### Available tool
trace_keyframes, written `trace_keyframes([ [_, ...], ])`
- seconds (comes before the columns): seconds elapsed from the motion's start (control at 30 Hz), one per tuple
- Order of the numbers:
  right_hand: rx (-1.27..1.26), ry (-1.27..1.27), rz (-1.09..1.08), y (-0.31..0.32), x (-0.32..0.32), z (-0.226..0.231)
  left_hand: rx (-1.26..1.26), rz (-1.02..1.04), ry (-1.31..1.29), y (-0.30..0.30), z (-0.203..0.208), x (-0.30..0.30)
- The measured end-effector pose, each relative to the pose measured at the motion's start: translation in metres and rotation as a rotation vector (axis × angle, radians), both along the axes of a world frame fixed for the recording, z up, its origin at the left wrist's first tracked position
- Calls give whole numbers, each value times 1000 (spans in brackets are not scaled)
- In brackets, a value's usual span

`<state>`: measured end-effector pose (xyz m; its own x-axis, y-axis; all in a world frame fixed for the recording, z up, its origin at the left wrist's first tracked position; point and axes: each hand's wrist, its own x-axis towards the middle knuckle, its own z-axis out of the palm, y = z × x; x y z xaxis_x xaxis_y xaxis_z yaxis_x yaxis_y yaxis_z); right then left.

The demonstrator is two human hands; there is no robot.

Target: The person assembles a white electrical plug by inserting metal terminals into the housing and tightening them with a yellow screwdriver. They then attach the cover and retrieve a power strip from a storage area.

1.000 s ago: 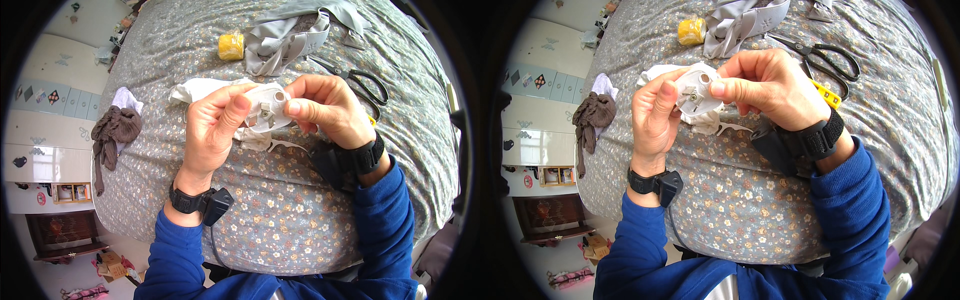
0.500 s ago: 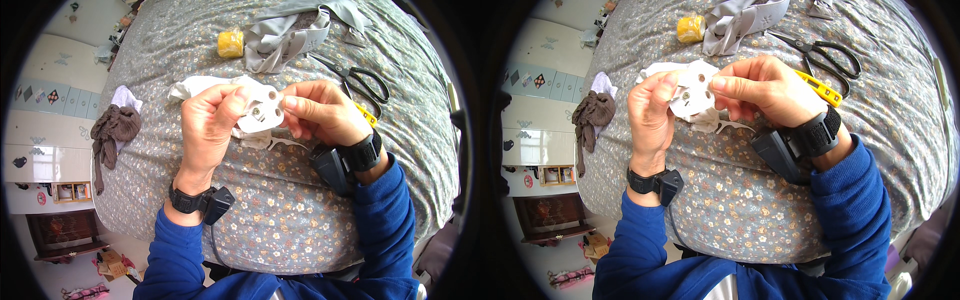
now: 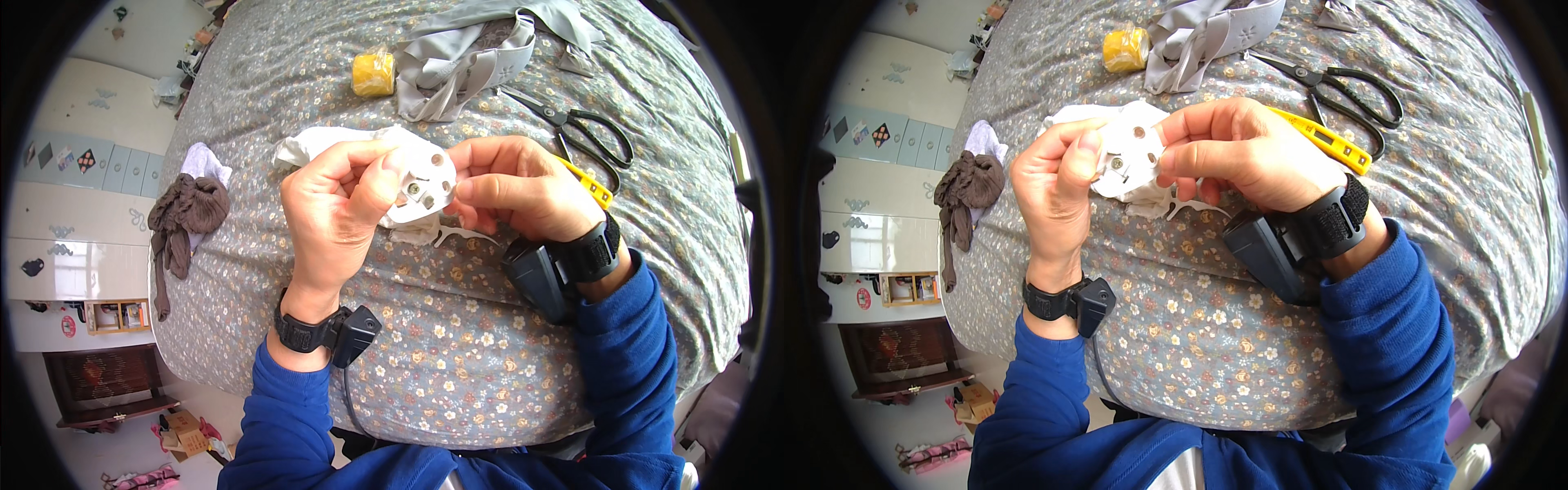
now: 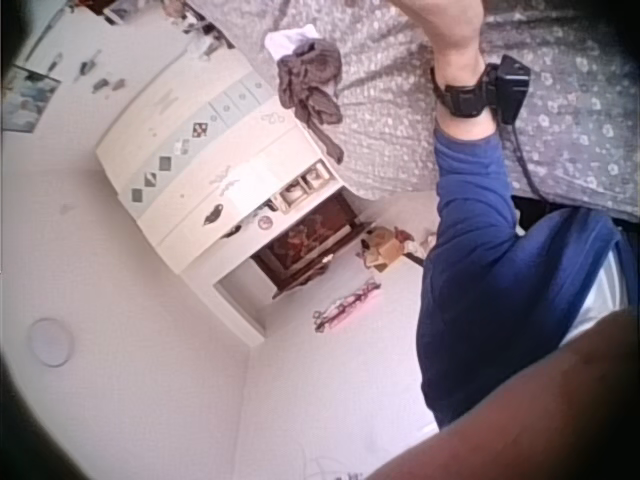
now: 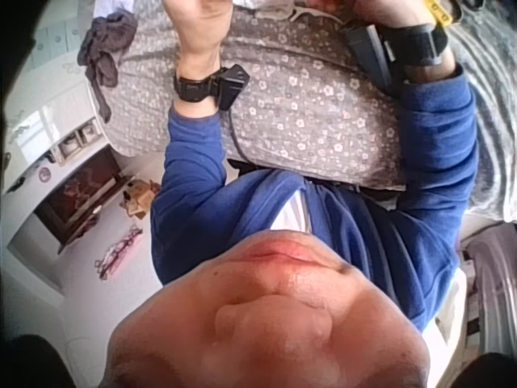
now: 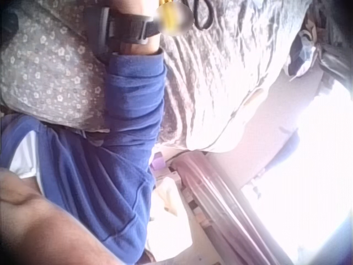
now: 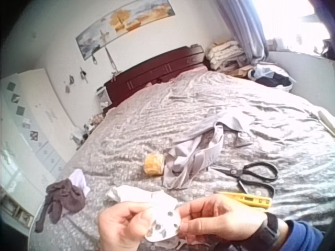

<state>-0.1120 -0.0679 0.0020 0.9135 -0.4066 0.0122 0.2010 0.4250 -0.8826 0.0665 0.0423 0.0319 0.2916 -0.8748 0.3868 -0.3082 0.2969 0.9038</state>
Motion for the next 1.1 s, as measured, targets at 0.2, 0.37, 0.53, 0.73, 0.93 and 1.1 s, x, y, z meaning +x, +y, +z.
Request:
trace_keyframes([
  [0.2, -57, -9, 43, 1, 1, 3, -53, 28, -15, -1, 2, -4],
  [0.37, -87, 12, 40, 1, 0, 3, -11, 1, 57, 0, 2, -4],
  [0.53, -88, 9, 42, 1, 1, 2, 12, -2, 52, 1, 3, -3],
  [0.73, -88, 31, 33, 1, 1, 3, 60, -18, 96, -3, -2, 2],
  [0.93, -91, 62, 13, 2, 1, 3, 102, -21, 166, -3, -3, 3],
  [1.1, -93, 58, 20, 2, 1, 2, 90, -6, 120, -4, -3, 4],
])
